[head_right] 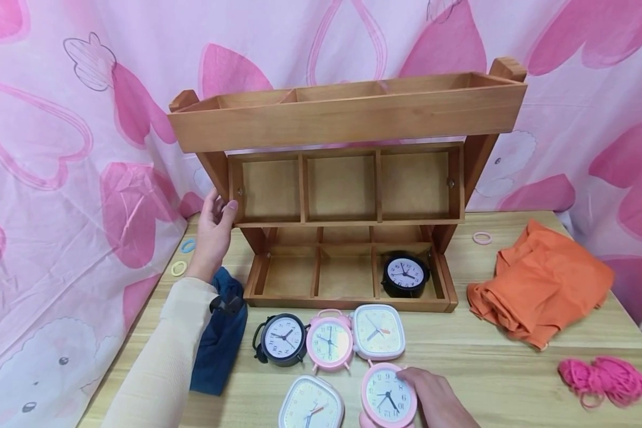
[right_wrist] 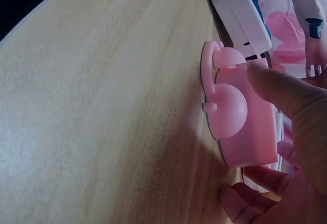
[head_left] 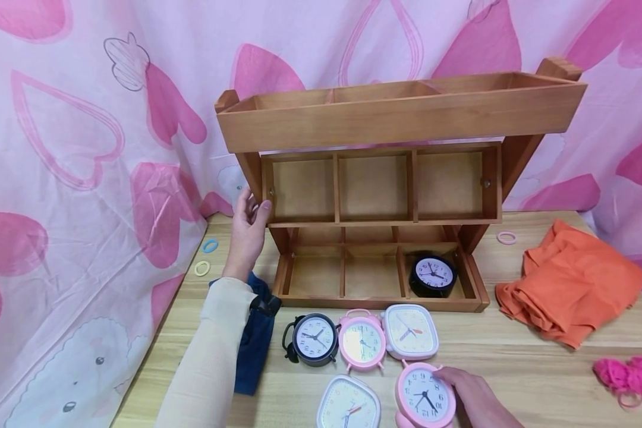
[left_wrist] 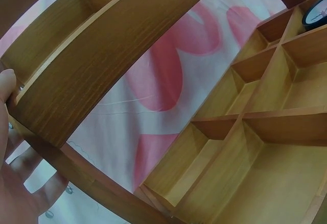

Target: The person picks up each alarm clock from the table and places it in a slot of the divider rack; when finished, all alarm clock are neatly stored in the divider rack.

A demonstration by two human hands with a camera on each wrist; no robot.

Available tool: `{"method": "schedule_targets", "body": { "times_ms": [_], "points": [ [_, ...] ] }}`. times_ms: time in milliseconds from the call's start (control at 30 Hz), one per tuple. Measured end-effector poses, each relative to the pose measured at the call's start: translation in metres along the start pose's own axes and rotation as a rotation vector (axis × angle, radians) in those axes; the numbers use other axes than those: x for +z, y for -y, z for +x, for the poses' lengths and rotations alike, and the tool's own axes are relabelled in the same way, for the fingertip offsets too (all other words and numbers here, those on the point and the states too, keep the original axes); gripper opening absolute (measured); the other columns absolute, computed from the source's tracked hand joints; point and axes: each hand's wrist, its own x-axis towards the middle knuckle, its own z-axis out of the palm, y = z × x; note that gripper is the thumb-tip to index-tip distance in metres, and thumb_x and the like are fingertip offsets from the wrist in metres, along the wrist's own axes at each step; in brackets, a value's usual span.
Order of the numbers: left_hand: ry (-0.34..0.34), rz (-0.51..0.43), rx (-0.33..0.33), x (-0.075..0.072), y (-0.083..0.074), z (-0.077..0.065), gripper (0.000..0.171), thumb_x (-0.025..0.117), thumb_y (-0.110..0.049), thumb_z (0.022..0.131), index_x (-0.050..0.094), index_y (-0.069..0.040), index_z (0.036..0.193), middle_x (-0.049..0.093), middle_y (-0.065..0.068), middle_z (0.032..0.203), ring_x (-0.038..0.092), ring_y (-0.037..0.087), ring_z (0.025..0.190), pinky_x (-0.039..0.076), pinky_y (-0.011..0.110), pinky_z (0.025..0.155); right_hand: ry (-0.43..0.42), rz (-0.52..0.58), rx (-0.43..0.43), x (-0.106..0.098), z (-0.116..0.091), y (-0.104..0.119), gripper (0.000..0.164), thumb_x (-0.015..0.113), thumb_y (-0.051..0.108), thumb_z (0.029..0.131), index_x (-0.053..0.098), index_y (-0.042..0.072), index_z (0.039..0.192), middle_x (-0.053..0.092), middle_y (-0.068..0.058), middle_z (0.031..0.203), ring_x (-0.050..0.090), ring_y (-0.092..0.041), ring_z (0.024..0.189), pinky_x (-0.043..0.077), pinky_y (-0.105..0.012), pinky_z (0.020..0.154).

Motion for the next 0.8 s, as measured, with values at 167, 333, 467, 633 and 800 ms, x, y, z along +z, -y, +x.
{"method": "schedule_targets", "body": {
  "times_ms": [167,333,467,633,800],
  "points": [
    [-0.004,0.011,-0.021,-0.001,0.0,0.0,0.057,0.05,-0.03,0.103,0.026,-0.022,0.155,0.036,0.007,0.158,0.038,0.024,0.144,0.035,0.04,0.117,0.03,0.016,0.065,-0.003,0.002,0.007,0.115,0.069,0.088,0.052,0.046,0.014,0.137,0.053,0.003,0.131,0.049,-0.019,0.12,0.054,-0.042,0.09],
    [-0.009,0.002,-0.013,-0.002,0.014,0.007,0.058,0.051,-0.034,0.103,0.026,-0.027,0.154,0.036,0.004,0.158,0.037,0.023,0.145,0.034,0.041,0.118,-0.008,0.032,0.071,-0.003,0.003,0.01,0.123,0.07,0.088,0.049,0.044,0.01,0.14,0.054,0.002,0.128,0.048,-0.018,0.117,0.053,-0.041,0.088],
    [-0.022,0.014,0.008,-0.003,0.028,0.014,0.058,0.052,-0.04,0.101,0.028,-0.033,0.153,0.038,-0.001,0.157,0.038,0.02,0.144,0.035,0.039,0.117,0.015,0.047,0.125,-0.004,0.004,0.014,0.126,0.07,0.09,0.044,0.042,0.016,0.143,0.052,0.008,0.128,0.044,-0.016,0.116,0.052,-0.035,0.086],
    [-0.032,-0.003,0.045,-0.002,0.033,0.016,0.059,0.054,-0.04,0.1,0.03,-0.029,0.152,0.041,0.002,0.155,0.04,0.02,0.142,0.034,0.039,0.118,0.065,0.08,0.152,-0.006,0.006,0.014,0.123,0.071,0.09,0.044,0.042,0.022,0.143,0.052,0.011,0.129,0.044,-0.016,0.116,0.051,-0.031,0.084],
    [-0.031,-0.02,0.052,-0.002,0.029,0.014,0.058,0.055,-0.036,0.101,0.031,-0.026,0.153,0.042,0.005,0.155,0.041,0.02,0.141,0.034,0.038,0.118,0.106,0.12,0.128,-0.008,0.007,0.007,0.115,0.074,0.085,0.049,0.045,0.02,0.14,0.054,0.007,0.13,0.047,-0.019,0.117,0.052,-0.033,0.085]
  ]
}}
